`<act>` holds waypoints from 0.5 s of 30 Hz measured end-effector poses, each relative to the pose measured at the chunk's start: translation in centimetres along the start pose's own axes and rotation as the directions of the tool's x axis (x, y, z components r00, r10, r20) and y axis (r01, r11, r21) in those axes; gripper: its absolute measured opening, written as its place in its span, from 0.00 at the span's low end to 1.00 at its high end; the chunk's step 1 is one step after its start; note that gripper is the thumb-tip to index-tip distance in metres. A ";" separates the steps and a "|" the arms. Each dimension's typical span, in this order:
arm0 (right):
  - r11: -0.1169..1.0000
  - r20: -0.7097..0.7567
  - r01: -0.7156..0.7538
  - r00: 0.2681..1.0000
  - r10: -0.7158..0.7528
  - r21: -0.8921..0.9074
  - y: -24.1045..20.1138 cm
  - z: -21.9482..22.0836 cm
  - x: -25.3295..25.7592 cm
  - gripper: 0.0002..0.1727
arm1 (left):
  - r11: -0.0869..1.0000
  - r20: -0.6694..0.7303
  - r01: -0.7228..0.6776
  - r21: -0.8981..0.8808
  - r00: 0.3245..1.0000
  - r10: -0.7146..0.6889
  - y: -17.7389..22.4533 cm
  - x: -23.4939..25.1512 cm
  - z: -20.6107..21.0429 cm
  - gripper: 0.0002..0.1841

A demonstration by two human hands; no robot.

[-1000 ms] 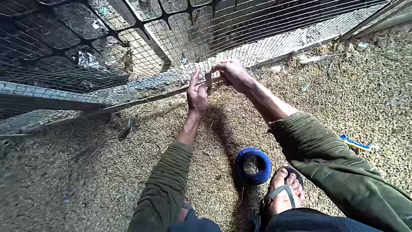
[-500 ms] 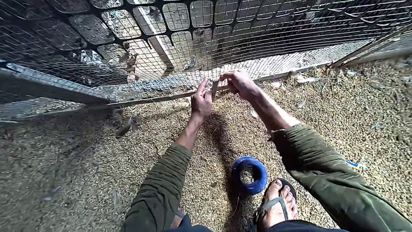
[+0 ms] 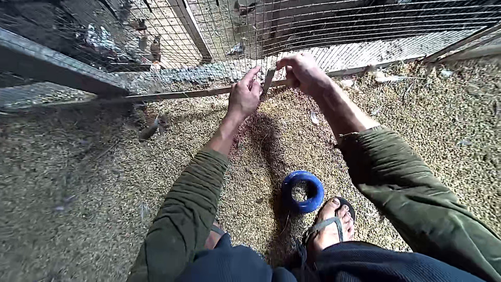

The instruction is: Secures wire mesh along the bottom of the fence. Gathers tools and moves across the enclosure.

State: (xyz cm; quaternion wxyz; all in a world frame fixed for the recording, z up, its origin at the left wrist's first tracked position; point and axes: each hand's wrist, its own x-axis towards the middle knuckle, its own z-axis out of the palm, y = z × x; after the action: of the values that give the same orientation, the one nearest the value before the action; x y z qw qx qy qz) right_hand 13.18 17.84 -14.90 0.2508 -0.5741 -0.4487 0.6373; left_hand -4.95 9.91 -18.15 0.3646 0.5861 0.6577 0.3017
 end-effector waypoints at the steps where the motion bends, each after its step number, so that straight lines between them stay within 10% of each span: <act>1: 1.000 0.010 -0.009 1.000 0.009 -0.008 -0.1 0.0 0.0 0.11 | 1.000 -0.007 -0.008 0.002 1.000 0.008 0.0 0.1 -0.1 0.24; 15: 0.990 0.007 -0.031 0.999 0.033 -0.139 -1.0 0.1 -0.5 0.07 | 0.998 -0.055 -0.066 -0.021 0.996 0.064 0.1 -0.3 1.0 0.26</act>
State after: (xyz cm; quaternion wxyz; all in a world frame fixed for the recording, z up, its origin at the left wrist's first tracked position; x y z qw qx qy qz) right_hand 12.98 17.92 -13.79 0.1980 -0.5944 -0.4838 0.6111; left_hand -4.08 9.59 -18.58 0.3434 0.5945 0.6444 0.3368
